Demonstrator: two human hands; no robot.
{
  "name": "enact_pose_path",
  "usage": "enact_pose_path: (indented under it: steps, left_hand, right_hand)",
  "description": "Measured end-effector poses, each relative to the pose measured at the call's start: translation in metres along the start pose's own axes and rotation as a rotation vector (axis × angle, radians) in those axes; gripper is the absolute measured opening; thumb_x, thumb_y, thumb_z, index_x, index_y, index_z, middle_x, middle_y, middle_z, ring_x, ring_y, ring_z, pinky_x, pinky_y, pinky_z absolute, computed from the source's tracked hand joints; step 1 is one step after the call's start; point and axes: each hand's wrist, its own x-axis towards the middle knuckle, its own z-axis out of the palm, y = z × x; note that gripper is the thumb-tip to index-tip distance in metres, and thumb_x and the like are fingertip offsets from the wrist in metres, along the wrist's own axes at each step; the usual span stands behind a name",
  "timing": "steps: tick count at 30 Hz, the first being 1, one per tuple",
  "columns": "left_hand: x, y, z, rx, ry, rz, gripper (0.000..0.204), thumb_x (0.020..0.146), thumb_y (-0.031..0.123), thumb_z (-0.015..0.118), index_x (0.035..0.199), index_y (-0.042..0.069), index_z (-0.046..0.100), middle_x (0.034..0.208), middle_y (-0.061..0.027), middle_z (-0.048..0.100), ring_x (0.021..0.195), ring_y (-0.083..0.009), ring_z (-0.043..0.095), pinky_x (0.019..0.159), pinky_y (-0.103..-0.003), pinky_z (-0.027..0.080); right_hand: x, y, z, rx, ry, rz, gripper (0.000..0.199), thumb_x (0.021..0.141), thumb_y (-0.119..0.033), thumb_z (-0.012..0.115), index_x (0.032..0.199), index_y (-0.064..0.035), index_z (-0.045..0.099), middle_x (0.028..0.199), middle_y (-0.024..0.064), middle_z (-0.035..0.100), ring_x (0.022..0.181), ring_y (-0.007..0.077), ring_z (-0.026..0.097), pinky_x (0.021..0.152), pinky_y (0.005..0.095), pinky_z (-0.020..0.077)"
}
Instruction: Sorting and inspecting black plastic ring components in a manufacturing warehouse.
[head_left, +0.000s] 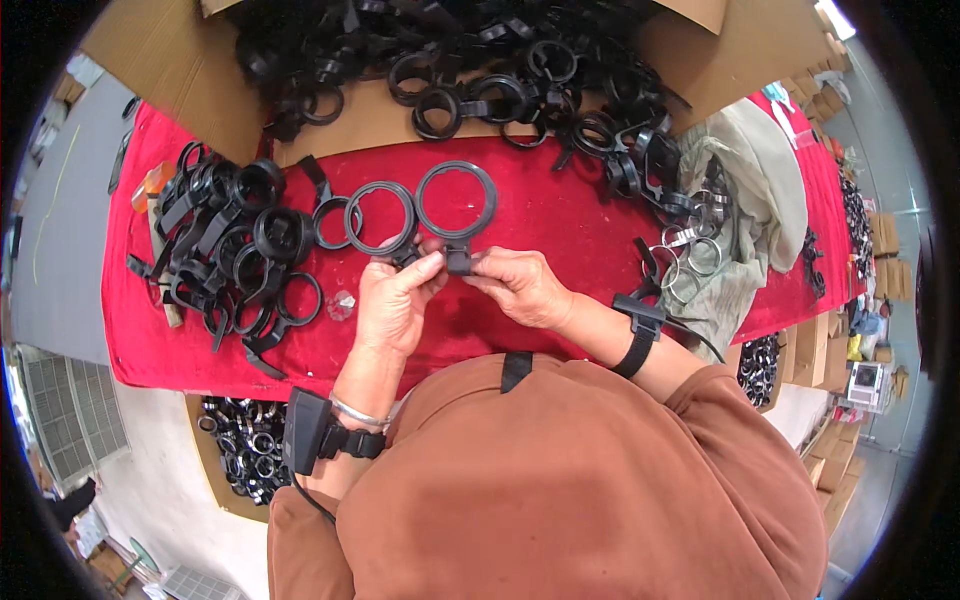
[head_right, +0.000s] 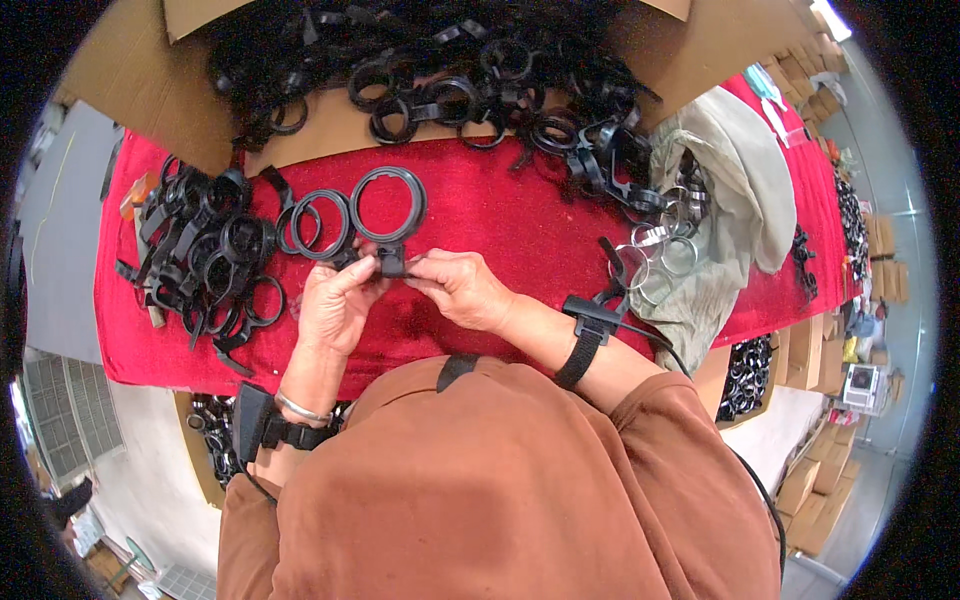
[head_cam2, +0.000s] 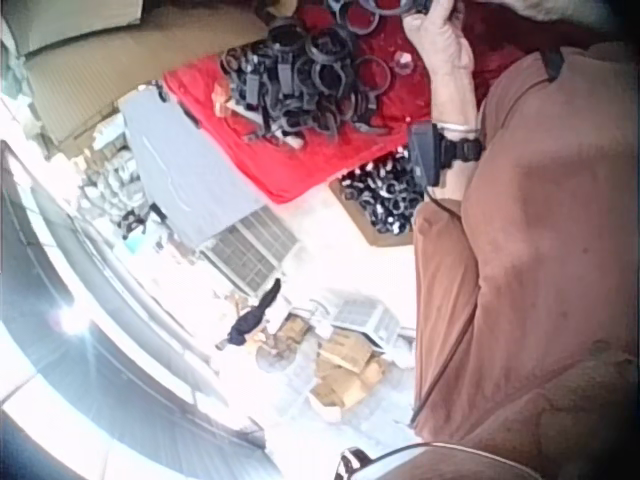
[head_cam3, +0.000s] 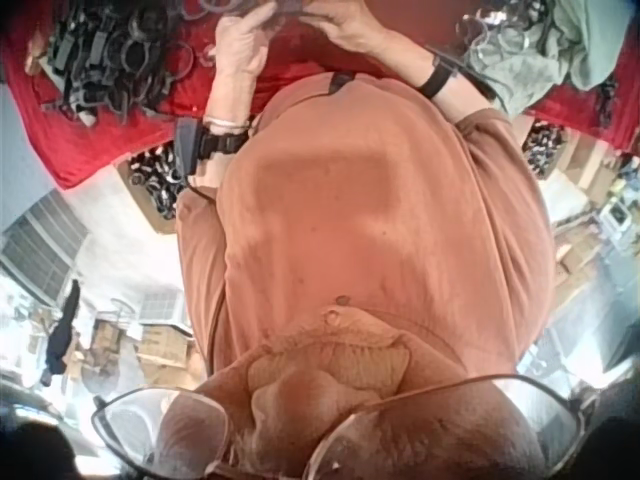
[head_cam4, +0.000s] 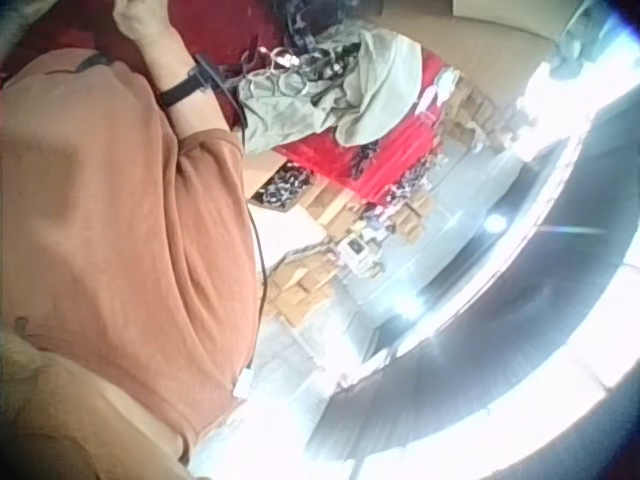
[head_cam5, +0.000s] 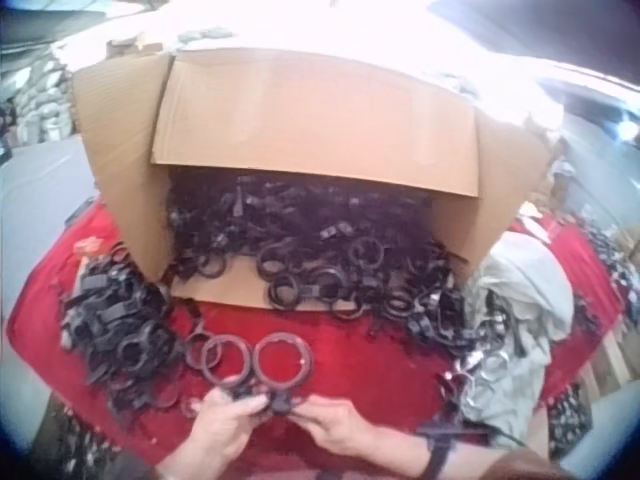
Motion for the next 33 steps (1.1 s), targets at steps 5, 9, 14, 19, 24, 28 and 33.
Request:
enact_pose_path:
  steps: [5,9,14,19,24,28,33]
  left_hand:
    - [0.018,0.067,-0.021,1.373,0.231,0.679,0.023,0.072,0.007,0.069,0.093,0.001,0.059,0.084,-0.0094,0.06,0.073,-0.02,0.057,0.069,-0.031,0.047]
    - [0.032,0.165,-0.031,2.35,0.737,0.818,0.028,0.081,0.02,0.055,0.107,0.012,0.058,0.098,-0.0155,0.062,0.089,-0.0355,0.059,0.072,-0.046,0.047]
    - [0.091,0.317,-0.188,2.85,0.493,0.902,0.035,0.08,0.014,0.054,0.113,0.005,0.055,0.109,-0.0181,0.059,0.099,-0.0377,0.055,0.082,-0.044,0.044]
    - [0.072,0.229,-0.085,2.529,0.636,1.431,0.043,0.08,0.036,0.049,0.112,0.008,0.056,0.112,-0.0167,0.056,0.102,-0.0364,0.052,0.082,-0.049,0.041]
    - [0.047,0.114,-0.014,2.236,0.27,1.62,0.057,0.081,0.058,0.043,0.11,0.011,0.056,0.116,-0.0153,0.052,0.105,-0.0351,0.05,0.082,-0.054,0.038]
    - [0.034,0.052,0.027,2.236,-0.015,1.677,0.063,0.083,0.067,0.037,0.101,0.011,0.057,0.111,-0.0146,0.053,0.102,-0.0328,0.05,0.078,-0.047,0.038]
    - [0.058,0.052,0.021,2.66,-0.067,1.395,0.049,0.085,0.041,0.058,0.119,0.005,0.055,0.122,-0.0112,0.054,0.113,-0.0287,0.051,0.091,-0.039,0.042]
  right_hand:
    - [-0.027,-0.017,-0.02,-0.067,0.142,0.083,0.016,0.077,-0.003,0.063,0.093,-0.0023,0.063,0.078,0.0141,0.06,0.072,0.0296,0.06,0.062,0.0353,0.0494]
    - [-0.078,-0.018,-0.04,-0.071,0.386,0.096,0.013,0.077,-0.003,0.063,0.09,-0.0019,0.062,0.077,0.0138,0.059,0.07,0.0302,0.059,0.061,0.0364,0.0483]
    - [-0.173,-0.048,-0.085,-0.327,0.805,0.422,0.017,0.078,-0.003,0.063,0.095,-0.0009,0.06,0.076,0.0152,0.056,0.066,0.0274,0.056,0.06,0.0323,0.0465]
    - [-0.346,-0.051,-0.139,-0.504,1.569,0.755,0.014,0.087,-0.015,0.055,0.092,-0.0029,0.058,0.069,0.0057,0.061,0.055,0.0125,0.057,0.053,0.0287,0.0465]
    - [-0.565,-0.051,-0.111,-0.891,1.374,1.76,0.02,0.083,-0.017,0.054,0.092,-0.0004,0.061,0.072,0.011,0.064,0.058,0.0161,0.06,0.055,0.0301,0.0485]
    - [-0.63,-0.043,-0.055,-0.317,0.986,2.086,0.021,0.076,-0.015,0.051,0.087,-0.0034,0.064,0.07,0.0137,0.065,0.063,0.0277,0.064,0.062,0.0364,0.0511]
    - [-0.601,0.008,-0.065,-0.482,0.49,2.005,0.025,0.076,-0.015,0.054,0.098,-0.0067,0.063,0.09,0.0148,0.065,0.08,0.0278,0.063,0.07,0.0338,0.0509]
